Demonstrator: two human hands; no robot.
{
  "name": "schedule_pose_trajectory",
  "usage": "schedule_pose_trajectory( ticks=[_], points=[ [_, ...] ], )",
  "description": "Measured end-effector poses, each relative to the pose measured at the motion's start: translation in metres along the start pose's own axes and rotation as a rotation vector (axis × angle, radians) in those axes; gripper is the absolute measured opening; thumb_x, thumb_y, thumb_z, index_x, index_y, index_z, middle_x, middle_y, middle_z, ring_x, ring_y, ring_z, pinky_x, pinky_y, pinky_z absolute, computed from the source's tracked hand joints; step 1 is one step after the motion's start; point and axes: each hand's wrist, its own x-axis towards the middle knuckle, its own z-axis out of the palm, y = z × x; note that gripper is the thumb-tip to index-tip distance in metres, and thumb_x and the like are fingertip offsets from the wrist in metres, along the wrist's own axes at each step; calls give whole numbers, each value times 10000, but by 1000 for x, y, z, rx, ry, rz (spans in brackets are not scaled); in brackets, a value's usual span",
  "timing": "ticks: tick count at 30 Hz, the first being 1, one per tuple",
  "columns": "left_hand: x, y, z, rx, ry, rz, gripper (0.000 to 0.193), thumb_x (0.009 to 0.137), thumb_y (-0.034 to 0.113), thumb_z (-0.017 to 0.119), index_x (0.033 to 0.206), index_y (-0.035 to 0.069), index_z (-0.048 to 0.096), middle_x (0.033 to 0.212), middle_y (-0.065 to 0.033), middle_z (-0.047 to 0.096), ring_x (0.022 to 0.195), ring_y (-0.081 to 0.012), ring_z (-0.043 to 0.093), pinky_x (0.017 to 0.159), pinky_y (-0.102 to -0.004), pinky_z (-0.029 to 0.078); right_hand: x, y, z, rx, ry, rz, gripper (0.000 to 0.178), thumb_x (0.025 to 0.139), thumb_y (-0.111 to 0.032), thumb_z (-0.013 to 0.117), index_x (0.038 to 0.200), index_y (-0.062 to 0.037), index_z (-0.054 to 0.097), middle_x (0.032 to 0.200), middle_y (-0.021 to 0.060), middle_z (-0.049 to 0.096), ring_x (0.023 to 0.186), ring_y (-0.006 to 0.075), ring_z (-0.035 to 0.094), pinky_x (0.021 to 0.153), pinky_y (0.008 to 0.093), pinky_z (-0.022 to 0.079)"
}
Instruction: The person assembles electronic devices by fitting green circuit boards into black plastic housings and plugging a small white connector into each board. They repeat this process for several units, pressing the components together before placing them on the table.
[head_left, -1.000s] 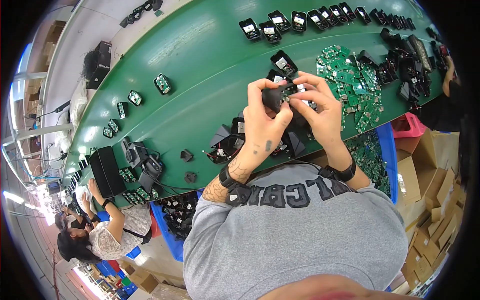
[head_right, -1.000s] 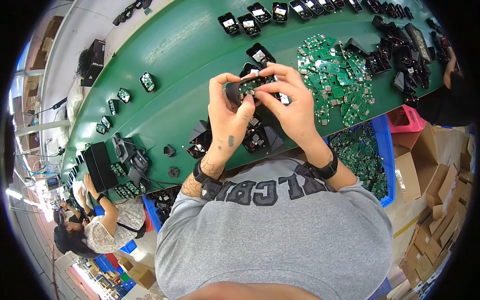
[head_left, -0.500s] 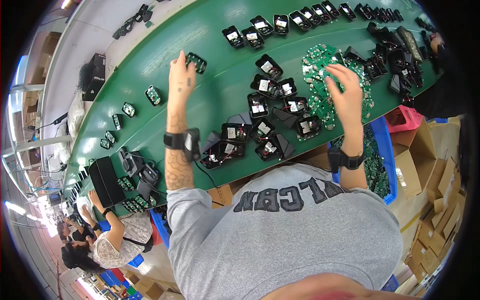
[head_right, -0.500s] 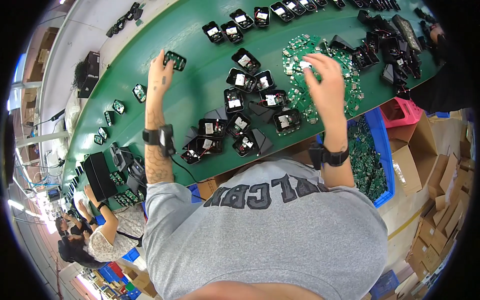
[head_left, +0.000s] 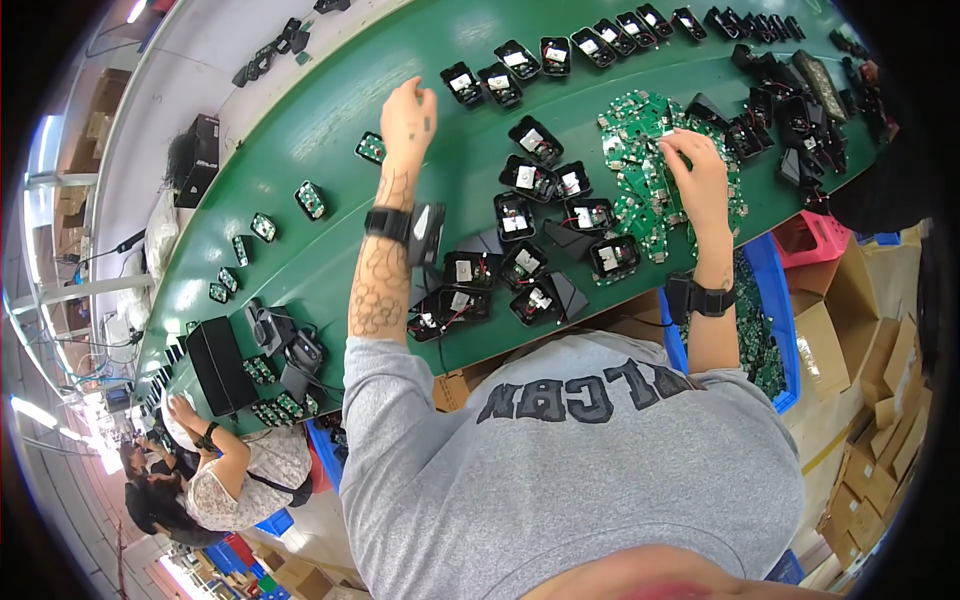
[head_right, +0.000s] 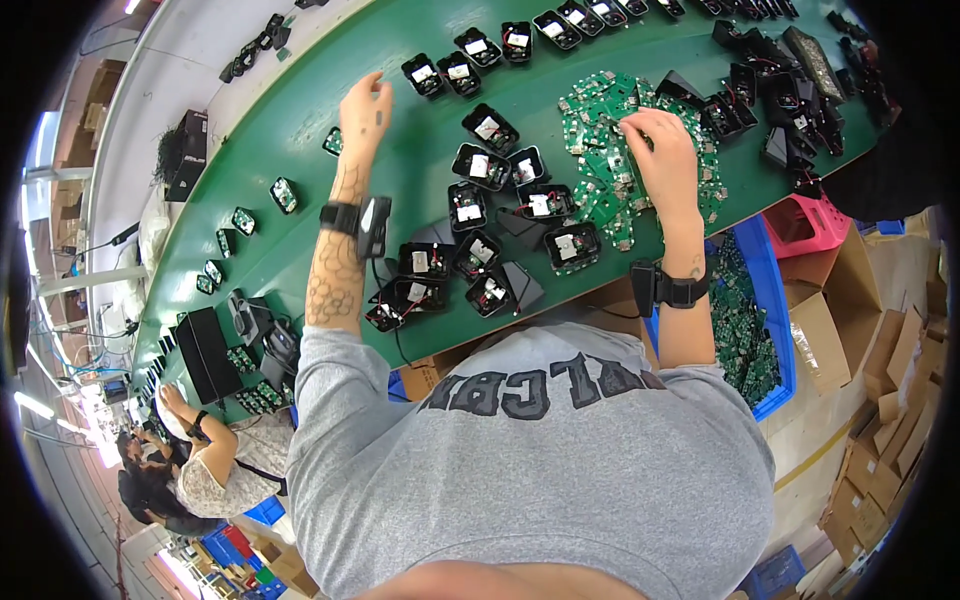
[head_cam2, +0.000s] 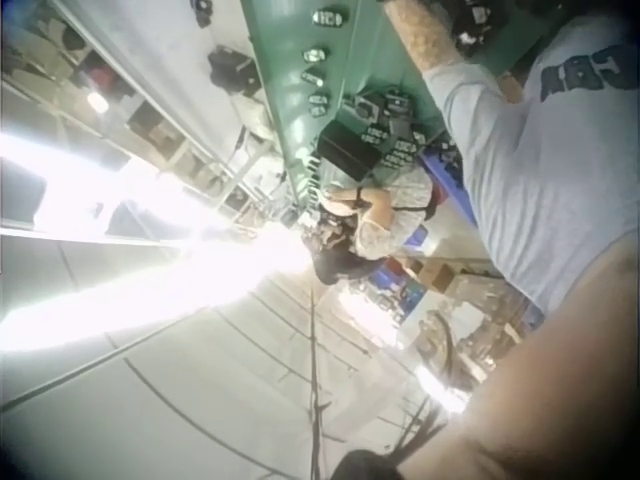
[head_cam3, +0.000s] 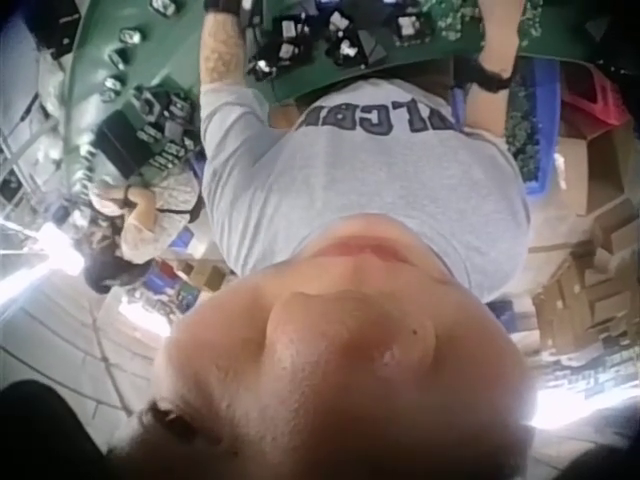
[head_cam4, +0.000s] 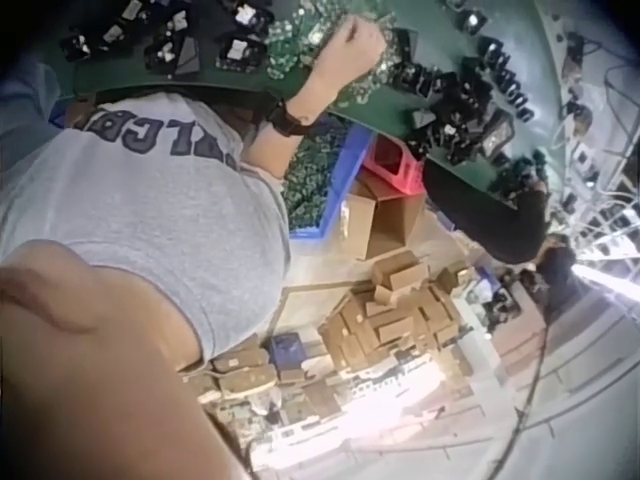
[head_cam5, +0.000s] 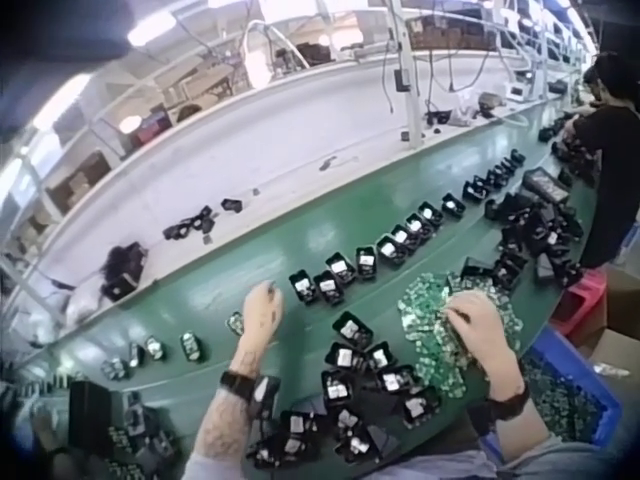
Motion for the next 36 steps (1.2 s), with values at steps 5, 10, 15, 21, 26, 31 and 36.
schedule_pose_trajectory(
  ticks=[5,10,15,21,26,31,36],
  points=[
    [16,-3,40,141,-155,-27,441,838,320,650,1137,-2,615,994,-239,665,970,-405,621,842,-479,492,-1,-21,-12,418,166,232,129,945,-105,604,1004,2,646,914,77,676,815,131,659,691,268,525],
    [3,0,39,-301,-206,-138,413,869,230,657,1219,46,539,966,-147,691,759,-217,662,668,-344,544,-26,-21,-18,841,15,525,130,923,-60,617,1025,14,650,902,11,635,711,69,587,587,211,507],
    [-48,34,-26,-1047,-237,-556,389,922,220,556,1267,47,503,936,-81,621,653,-144,600,550,-261,549,-36,-45,-35,978,-166,487,311,876,15,627,1186,-3,637,928,21,618,741,76,584,690,221,482],
    [-148,115,-75,-1583,-596,-666,483,997,241,385,1463,142,308,1112,-212,642,589,-167,612,465,-234,524,-29,-79,-22,1154,-229,444,251,831,54,625,1080,27,639,781,37,625,615,117,605,578,221,476],
    [-174,132,-84,-1543,-623,-660,529,976,189,412,1488,146,284,1116,-178,630,635,-176,630,517,-263,558,-21,-112,-15,1279,-440,378,192,820,51,628,1011,39,647,783,90,663,598,152,655,534,238,510],
    [-180,140,-87,-1373,-590,-633,533,969,190,458,1480,138,318,1035,-112,598,698,-166,642,542,-274,575,-23,-126,-10,1261,-449,341,204,808,68,636,1011,48,649,788,97,672,621,158,667,559,241,527],
    [-179,144,-90,-1351,-580,-622,535,967,191,480,1476,137,325,1039,-102,579,712,-161,637,548,-274,578,-23,-128,-9,1219,-450,271,221,801,100,644,1017,58,662,828,103,682,648,160,677,587,243,538]
  ],
)
